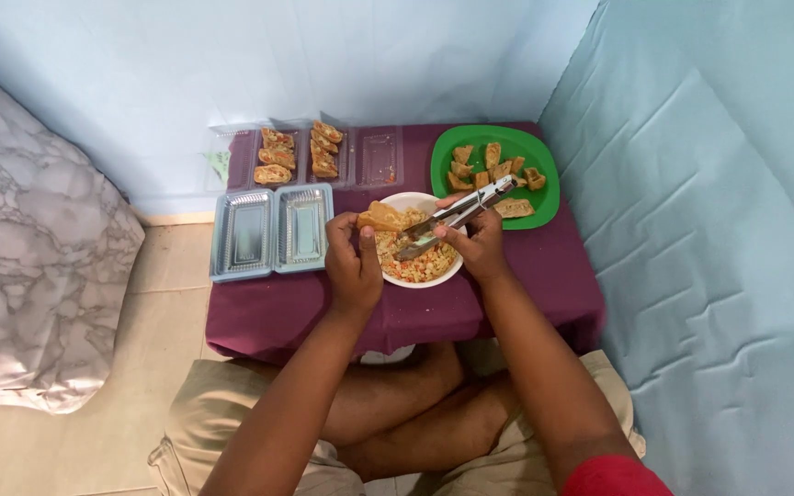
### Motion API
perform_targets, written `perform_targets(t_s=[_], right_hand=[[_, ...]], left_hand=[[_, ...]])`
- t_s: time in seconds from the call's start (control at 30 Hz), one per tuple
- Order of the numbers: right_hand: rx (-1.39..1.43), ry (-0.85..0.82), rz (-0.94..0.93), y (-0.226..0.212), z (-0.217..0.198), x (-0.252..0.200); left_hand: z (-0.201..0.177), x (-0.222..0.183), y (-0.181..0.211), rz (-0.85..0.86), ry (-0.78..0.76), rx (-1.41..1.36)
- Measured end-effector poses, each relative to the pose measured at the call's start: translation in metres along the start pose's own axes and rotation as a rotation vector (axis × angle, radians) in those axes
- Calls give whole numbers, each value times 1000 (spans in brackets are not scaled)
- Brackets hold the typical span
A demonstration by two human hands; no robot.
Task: Stuffing fried food pieces with a filling mixture using tongs
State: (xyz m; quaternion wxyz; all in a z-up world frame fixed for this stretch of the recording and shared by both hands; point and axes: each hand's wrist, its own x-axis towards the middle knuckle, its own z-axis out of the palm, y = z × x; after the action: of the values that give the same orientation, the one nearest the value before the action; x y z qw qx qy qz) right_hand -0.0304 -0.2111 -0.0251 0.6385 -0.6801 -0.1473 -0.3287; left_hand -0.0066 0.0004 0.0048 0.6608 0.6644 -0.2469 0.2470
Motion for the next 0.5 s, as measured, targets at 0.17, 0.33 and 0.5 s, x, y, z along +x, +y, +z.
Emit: perform_targets(t_s=[0.17, 0.33, 0.5], right_hand=[[-30, 14, 6, -14, 1, 1], [-39, 10, 11, -11, -10, -3], [-127, -47, 8, -28, -25, -3]], left_hand=[[0, 0, -4, 13, -3, 4], [-1, -1, 0, 2, -10, 12], [-2, 1, 5, -22, -18, -18]])
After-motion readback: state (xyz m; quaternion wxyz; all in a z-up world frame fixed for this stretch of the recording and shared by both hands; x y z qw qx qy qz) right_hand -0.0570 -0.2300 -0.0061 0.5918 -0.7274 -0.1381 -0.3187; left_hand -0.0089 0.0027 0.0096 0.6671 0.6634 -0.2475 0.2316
